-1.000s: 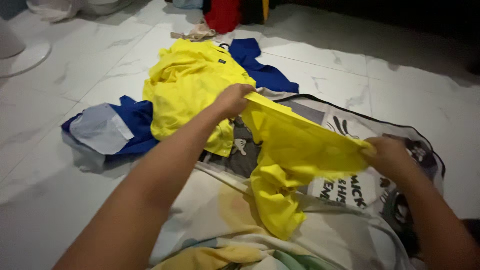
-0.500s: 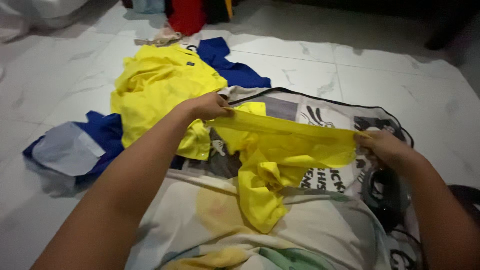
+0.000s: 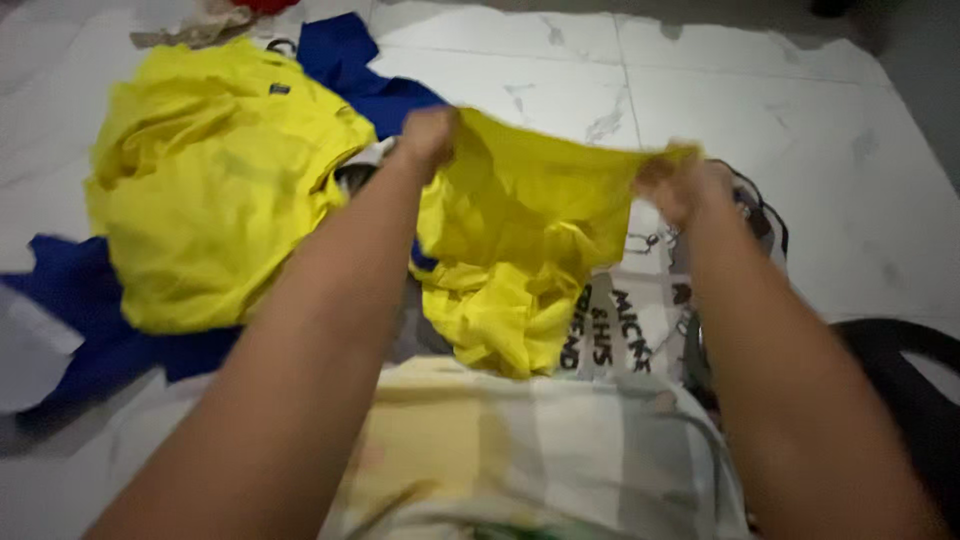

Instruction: The person irons a blue garment and a yellow shirt on a flat surface on the floor, then hangs the blue garment on a hanger and places it on a rack.

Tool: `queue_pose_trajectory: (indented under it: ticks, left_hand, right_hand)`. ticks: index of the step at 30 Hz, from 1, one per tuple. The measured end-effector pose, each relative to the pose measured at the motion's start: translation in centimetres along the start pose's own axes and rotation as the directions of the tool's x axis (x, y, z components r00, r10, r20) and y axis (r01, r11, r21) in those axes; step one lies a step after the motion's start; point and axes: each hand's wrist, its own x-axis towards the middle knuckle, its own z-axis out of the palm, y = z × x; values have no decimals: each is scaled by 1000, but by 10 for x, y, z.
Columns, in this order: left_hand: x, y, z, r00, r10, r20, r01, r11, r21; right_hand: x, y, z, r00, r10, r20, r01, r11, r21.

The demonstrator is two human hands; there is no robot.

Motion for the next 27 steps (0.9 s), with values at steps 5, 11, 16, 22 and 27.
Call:
queue_pose_trajectory:
  ticks: [5,11,16,22,27]
  left_hand:
    - [36,3,-22,994,-81,-74,82,997,8]
    - [-37,20,-63,969,-31,-245,9,996,-91]
    - [-49,39,-128,823,161,-545,-330,916,-227]
    - [-254,46,-88,990,-82,-116,34,930,-367]
    - [-307,30,-52,975,-101,199,182,873,-452]
  right_hand:
    - [27,-72,45,969,-234,83,222,966,131]
    - [-3,-92,31,836,-516,188,459,844,276]
    - [-33,-60,-3,649,-652,392,538,758,368]
    - [-75,117,-92,945,-327,14,287,806,-517]
    - [-83,151,-125,995,-98,21,25,42,-999]
